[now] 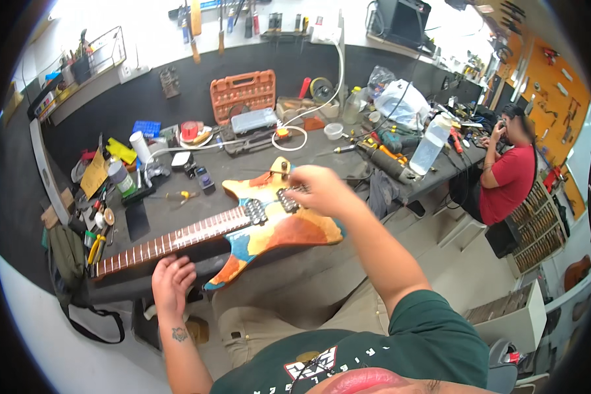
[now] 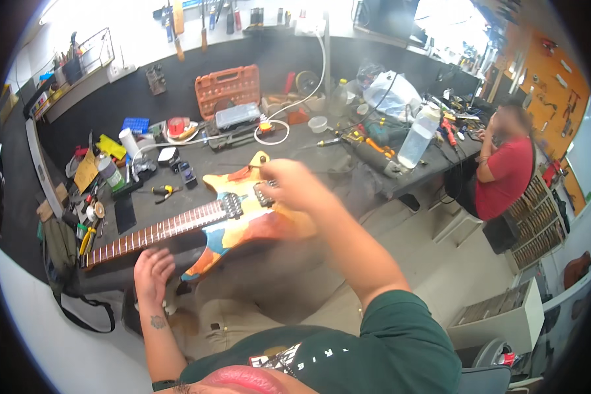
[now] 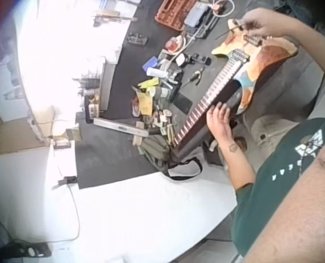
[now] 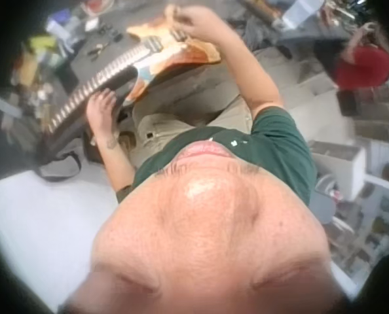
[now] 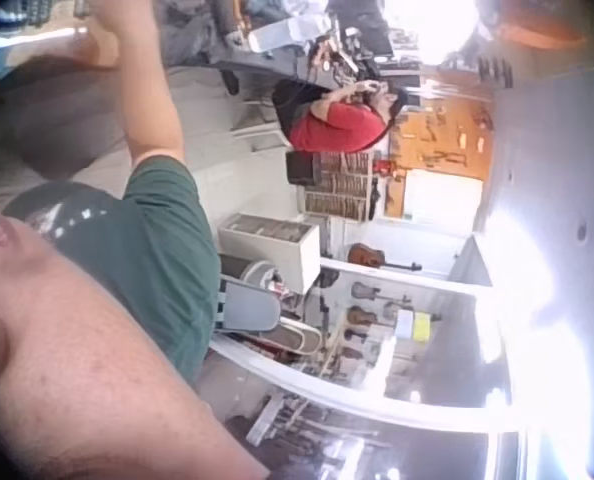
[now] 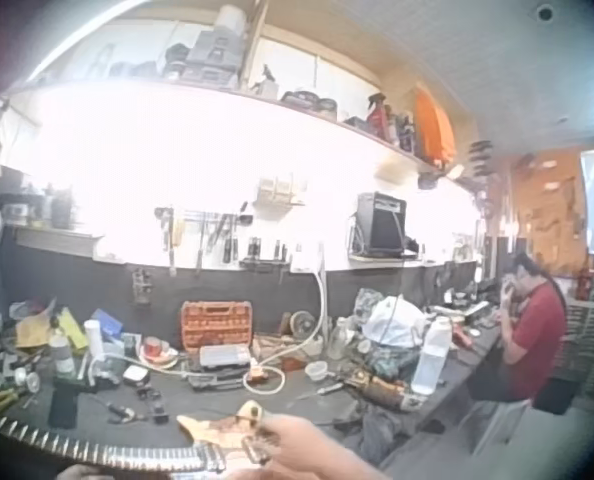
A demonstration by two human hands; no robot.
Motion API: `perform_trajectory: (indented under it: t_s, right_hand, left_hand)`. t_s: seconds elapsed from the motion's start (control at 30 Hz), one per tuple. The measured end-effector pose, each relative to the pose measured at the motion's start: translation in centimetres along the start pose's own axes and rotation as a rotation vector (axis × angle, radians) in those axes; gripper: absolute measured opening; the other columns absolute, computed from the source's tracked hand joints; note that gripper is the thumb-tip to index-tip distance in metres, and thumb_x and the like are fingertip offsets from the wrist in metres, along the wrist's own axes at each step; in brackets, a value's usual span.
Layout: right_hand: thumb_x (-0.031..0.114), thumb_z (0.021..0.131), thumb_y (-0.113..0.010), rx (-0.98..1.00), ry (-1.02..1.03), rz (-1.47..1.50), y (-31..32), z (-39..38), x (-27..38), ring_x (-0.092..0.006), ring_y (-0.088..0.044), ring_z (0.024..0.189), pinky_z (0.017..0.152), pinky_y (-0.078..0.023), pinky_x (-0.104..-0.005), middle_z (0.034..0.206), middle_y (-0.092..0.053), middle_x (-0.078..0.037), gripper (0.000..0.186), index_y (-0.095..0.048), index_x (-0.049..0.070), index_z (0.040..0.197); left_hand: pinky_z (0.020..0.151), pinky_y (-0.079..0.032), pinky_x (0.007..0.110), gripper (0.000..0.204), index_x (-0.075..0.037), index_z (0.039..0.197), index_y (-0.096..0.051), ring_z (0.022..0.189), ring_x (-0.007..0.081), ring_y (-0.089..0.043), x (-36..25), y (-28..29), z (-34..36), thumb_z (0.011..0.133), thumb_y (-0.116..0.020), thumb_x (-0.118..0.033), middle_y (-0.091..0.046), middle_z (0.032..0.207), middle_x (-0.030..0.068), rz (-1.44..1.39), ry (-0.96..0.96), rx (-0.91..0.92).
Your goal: The person plugs a cable into an electric guitar and an amplifier, then strums and plays the guitar to test the sound.
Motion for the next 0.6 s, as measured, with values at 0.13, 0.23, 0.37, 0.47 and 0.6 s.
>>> perform_trajectory:
  t_s: [0.13, 0.23, 0.37, 0.47, 0.6]
  right_hand:
    - [0.027, 0.091, -0.079, -0.383, -0.509, -0.232, 6.4, -11.7, -9.8, -0.0283, -0.072, 0.095, 0.088, -0.057, -0.0396, 0.101, -0.074, -0.016, 0.033, -0.073, -0.003, 0.102]
    - [0.038, 0.101, -0.072, -0.329, -0.856, 0.079, 5.3, -18.0, -14.3, -0.0217, -0.071, 0.077, 0.071, -0.058, -0.0345, 0.100, -0.074, -0.014, 0.045, -0.067, -0.004, 0.116]
    - [0.053, 0.098, -0.071, -0.174, -1.115, 0.457, 0.7, -17.7, -12.4, -0.0324, -0.074, 0.104, 0.088, -0.057, -0.0414, 0.119, -0.073, -0.025, 0.070, -0.059, -0.004, 0.137]
    - [0.055, 0.096, -0.073, -0.224, -1.059, 0.447, -0.4, -17.3, -14.6, -0.0335, -0.073, 0.109, 0.089, -0.058, -0.0424, 0.125, -0.071, -0.027, 0.077, -0.054, -0.002, 0.143]
    - [0.056, 0.092, -0.078, -0.269, -0.960, 0.444, -1.7, -17.3, -16.4, -0.0328, -0.071, 0.114, 0.090, -0.058, -0.0447, 0.133, -0.067, -0.027, 0.079, -0.053, -0.001, 0.142]
  left_hand:
    - [0.124, -0.038, 0.063, 0.049, 0.006, 0.141, -0.052, 0.150, 0.0439, -0.043, 1.1, -1.7, 2.0, 0.104, -0.061, -0.024, -0.051, 0.153, 0.0282, -0.479, 0.151, 0.137]
    - [0.129, -0.028, 0.062, 0.048, 0.003, 0.142, -0.050, 0.153, 0.0406, -0.039, 2.4, -3.6, 4.6, 0.106, -0.062, -0.026, -0.046, 0.158, 0.0252, -0.621, 0.173, 0.129]
    - [0.126, -0.034, 0.063, 0.037, -0.002, 0.135, -0.055, 0.144, 0.0410, -0.050, 2.3, -4.3, 6.3, 0.108, -0.060, -0.029, -0.057, 0.144, 0.0232, -0.716, 0.151, -0.104]
    - [0.122, -0.039, 0.066, 0.032, -0.005, 0.132, -0.053, 0.139, 0.0414, -0.055, 2.9, -4.8, 7.8, 0.112, -0.055, -0.031, -0.060, 0.140, 0.0234, -0.748, 0.137, -0.243]
    - [0.115, -0.049, 0.067, 0.027, -0.007, 0.129, -0.051, 0.129, 0.0419, -0.065, 3.0, -4.3, 7.7, 0.114, -0.051, -0.030, -0.067, 0.133, 0.0236, -0.644, 0.021, -0.238]
Point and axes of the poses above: each hand's wrist, its own z-axis towards the middle knuckle, its own y-axis out of the back of the hand, x = y × z, the point moved 8 cm from there along z, towards the middle knuckle
